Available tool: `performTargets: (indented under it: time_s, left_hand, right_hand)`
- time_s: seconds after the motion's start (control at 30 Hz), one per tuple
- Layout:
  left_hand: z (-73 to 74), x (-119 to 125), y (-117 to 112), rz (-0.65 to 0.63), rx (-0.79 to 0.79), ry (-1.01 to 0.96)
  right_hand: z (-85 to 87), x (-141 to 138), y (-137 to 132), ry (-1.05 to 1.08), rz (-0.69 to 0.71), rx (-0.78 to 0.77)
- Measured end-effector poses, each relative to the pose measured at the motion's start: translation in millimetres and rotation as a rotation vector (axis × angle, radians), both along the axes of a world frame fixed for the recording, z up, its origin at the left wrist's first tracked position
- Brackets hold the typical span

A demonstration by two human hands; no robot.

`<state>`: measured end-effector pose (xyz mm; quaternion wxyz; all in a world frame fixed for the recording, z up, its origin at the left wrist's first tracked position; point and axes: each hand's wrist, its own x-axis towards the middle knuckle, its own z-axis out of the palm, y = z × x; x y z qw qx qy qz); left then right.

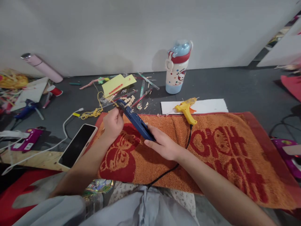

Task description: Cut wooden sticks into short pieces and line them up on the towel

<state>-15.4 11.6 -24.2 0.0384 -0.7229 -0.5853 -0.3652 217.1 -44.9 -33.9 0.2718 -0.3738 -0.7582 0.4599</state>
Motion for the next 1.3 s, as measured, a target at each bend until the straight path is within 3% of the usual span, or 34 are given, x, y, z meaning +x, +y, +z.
performTargets:
  time_s: [0.17,0.33,0.5,0.83,0.93,1.07,1.3]
  left_hand:
    - [11.8,2,-4,-0.066,-0.014,-0.113]
    - [26.3,2,-3,-0.248,-0.239,-0.362]
    - [20.7,-5,8,-0.433,-0.36,-0.641]
    - [15.1,-7,8,-0.587,-0.212,-0.728]
    - [12.7,-8,10,-0.557,-0.212,-0.729]
    - [11.3,-5,10,-0.392,-0.2,-0.689]
    - [22.6,2,1,-0.179,-0.126,-0.423]
  right_hand:
    - [6.0,3,3,-0.013,0.03,0.12]
    - [3.2,10,7,-0.003,0.023,0.165]
    - [0.6,16,9,0.032,0.066,0.149]
    - [7.5,17,6,0.07,0.136,0.131]
    - [6.4,16,6,0.049,0.125,0.142]
    - [5.1,13,7,0.02,0.03,0.206]
    - [7.3,5,5,0.026,-0.036,0.227]
